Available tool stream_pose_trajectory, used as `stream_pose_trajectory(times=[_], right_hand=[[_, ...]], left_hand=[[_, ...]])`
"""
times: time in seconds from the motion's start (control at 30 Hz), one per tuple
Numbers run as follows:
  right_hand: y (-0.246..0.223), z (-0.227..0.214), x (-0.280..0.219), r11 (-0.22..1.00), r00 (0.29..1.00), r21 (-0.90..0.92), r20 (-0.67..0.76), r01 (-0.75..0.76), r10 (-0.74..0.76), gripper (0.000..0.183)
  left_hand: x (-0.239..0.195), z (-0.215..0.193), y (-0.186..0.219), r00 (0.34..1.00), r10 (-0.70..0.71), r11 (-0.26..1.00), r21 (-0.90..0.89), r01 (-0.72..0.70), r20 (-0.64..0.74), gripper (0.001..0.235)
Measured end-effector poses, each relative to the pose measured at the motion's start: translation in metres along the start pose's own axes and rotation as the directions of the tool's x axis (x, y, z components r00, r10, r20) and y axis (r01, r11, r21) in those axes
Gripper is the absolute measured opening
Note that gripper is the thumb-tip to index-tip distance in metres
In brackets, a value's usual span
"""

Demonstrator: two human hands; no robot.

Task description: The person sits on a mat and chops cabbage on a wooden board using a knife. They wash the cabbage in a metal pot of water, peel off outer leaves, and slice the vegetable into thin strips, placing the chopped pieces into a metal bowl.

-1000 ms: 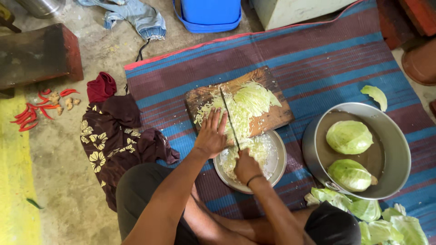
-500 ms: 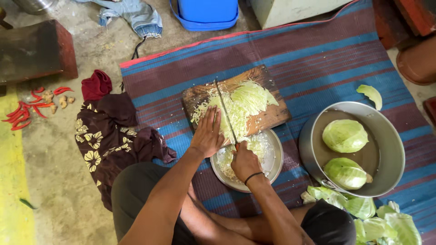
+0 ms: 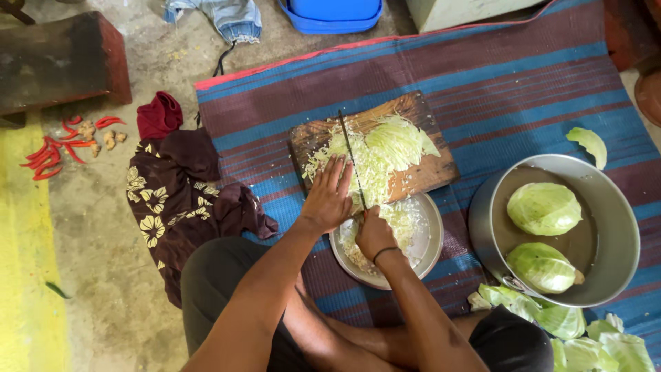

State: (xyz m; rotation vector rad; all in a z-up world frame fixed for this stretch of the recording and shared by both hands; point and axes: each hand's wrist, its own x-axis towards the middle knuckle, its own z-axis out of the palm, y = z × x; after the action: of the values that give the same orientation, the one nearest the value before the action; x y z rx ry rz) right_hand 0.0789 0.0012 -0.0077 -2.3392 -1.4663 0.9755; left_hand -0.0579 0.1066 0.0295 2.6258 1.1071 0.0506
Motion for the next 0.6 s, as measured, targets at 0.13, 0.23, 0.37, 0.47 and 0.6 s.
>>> stream_pose_trajectory(times=[0.13, 0.23, 0.37, 0.47, 0.6], right_hand=[[0.011, 0.009, 0.014, 1.0, 1.0, -0.012, -0.007, 0.024, -0.024, 0.05], [0.021, -0.006, 0.001, 0.997, 0.998, 0.071, 0.046, 0.033, -0.036, 0.04], [0.021, 0.01, -0.006, 0.997, 0.998, 0.06, 0.043, -0.057, 0.054, 0.039], [0.014, 0.032, 0.007, 0.995, 0.996, 0.061, -0.025, -0.079, 0.081, 0.034], [0.021, 0.009, -0.001, 0.998, 1.0, 0.058, 0.001, -0.023, 0.023, 0.033]], left_hand=[[0.001, 0.004, -0.005, 0.995, 0.032, 0.999, 0.012, -0.03, -0.096, 0.079], [0.004, 0.008, -0.003, 0.993, 0.032, 0.999, -0.009, -0.034, -0.113, 0.079], [0.002, 0.013, -0.006, 0.995, 0.016, 1.0, -0.019, -0.018, -0.1, 0.078], [0.003, 0.015, -0.005, 0.989, 0.008, 1.0, 0.018, -0.006, -0.145, 0.079], [0.005, 0.014, -0.003, 0.997, 0.007, 1.0, -0.008, -0.008, -0.078, 0.08]])
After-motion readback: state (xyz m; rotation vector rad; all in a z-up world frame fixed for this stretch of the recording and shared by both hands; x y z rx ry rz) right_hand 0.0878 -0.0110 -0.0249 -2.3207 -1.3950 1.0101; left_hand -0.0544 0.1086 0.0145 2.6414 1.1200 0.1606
